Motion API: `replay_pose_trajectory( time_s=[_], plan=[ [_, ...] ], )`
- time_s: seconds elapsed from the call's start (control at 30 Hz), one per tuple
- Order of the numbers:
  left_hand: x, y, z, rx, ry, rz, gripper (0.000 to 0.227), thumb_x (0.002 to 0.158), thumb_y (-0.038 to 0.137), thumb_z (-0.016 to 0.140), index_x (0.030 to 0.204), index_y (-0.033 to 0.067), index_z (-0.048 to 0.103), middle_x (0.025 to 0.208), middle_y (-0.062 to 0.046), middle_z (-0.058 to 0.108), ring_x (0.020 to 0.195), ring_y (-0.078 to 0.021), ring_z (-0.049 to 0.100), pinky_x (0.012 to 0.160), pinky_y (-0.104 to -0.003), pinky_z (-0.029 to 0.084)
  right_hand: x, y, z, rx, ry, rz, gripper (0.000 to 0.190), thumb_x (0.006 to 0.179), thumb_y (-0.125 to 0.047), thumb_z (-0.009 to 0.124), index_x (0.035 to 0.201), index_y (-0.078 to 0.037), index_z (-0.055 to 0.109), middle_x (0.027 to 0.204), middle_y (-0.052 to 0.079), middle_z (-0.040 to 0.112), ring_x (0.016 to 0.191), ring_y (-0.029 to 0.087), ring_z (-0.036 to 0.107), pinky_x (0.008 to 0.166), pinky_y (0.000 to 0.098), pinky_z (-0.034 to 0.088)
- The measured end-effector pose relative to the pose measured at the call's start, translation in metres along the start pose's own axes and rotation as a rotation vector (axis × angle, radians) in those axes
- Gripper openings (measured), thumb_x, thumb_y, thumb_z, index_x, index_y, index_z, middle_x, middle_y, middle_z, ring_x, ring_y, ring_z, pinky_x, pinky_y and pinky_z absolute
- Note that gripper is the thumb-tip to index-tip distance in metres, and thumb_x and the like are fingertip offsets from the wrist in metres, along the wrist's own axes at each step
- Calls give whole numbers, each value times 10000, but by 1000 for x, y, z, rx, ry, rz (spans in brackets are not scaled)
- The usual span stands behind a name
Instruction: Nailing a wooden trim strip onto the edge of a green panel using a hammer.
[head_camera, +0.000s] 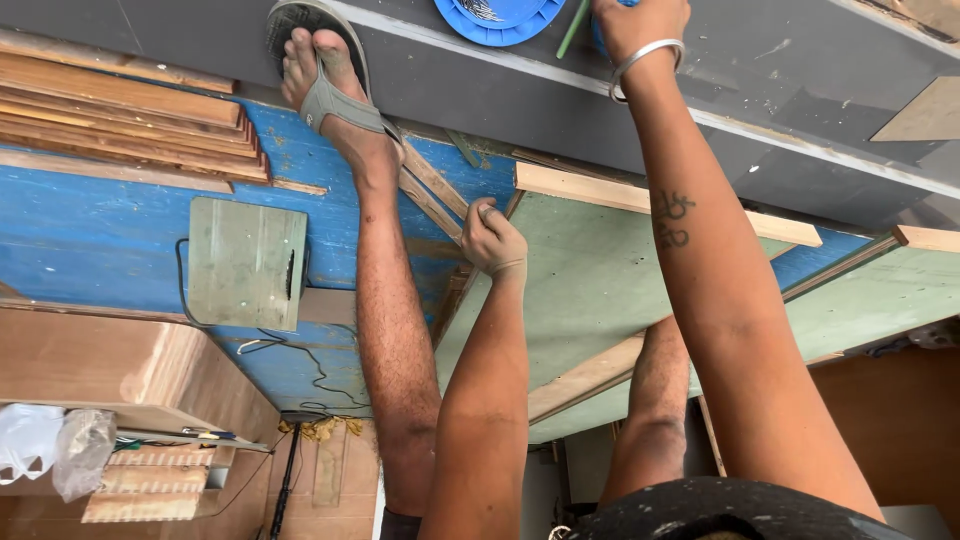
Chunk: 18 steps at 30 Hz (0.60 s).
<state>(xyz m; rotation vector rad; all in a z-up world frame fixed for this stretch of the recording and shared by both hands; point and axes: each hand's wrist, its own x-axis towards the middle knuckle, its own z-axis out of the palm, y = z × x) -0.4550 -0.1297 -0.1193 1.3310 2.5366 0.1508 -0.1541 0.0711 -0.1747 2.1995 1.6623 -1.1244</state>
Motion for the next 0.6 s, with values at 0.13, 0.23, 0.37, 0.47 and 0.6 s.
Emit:
replay_pose_trajectory(
  time_s=[0.13, 0.23, 0.37, 0.47, 0.6],
  plan=[
    [0, 2, -3, -8, -43, -36, 462, 1229, 371, 286, 1666, 258, 188, 1729, -47, 303, 1585, -297, 288, 1353, -489, 156, -31, -15, -49, -13, -114, 102, 409, 857, -346, 821, 1031, -12, 661, 1027, 223, 715, 939, 365, 706, 854, 417, 561],
    [4, 8, -9, -175, -26, -67, 536, 1201, 417, 251, 1671, 169, 175, 1737, -103, 278, 1587, -329, 260, 1349, -515, 112, -69, -9, -85, -10, 91, -570, 192, 891, -138, 818, 1020, -20, 740, 1087, 261, 697, 964, 413, 675, 811, 443, 531],
    [7, 16, -16, -142, -37, -80, 532, 1188, 441, 229, 1648, 176, 261, 1719, -119, 322, 1604, -341, 287, 1350, -504, 125, -131, 16, -134, -16, -124, -384, 179, 1045, -195, 716, 985, -27, 707, 923, 160, 707, 862, 335, 684, 799, 428, 525],
    [12, 28, -26, -137, -54, -98, 542, 1195, 456, 236, 1643, 153, 268, 1717, -140, 325, 1628, -364, 286, 1370, -518, 120, -178, 52, -152, -155, -101, -319, 219, 1056, -232, 687, 967, -37, 729, 873, 151, 705, 853, 354, 660, 830, 462, 495],
    [13, 37, -37, -115, -100, -112, 587, 1184, 472, 236, 1656, 123, 266, 1720, -176, 302, 1629, -367, 274, 1393, -517, 122, -221, 101, -147, -204, 94, -460, 204, 1034, -210, 659, 1160, -50, 672, 1178, 153, 696, 1240, 379, 625, 1131, 530, 392]
  ],
)
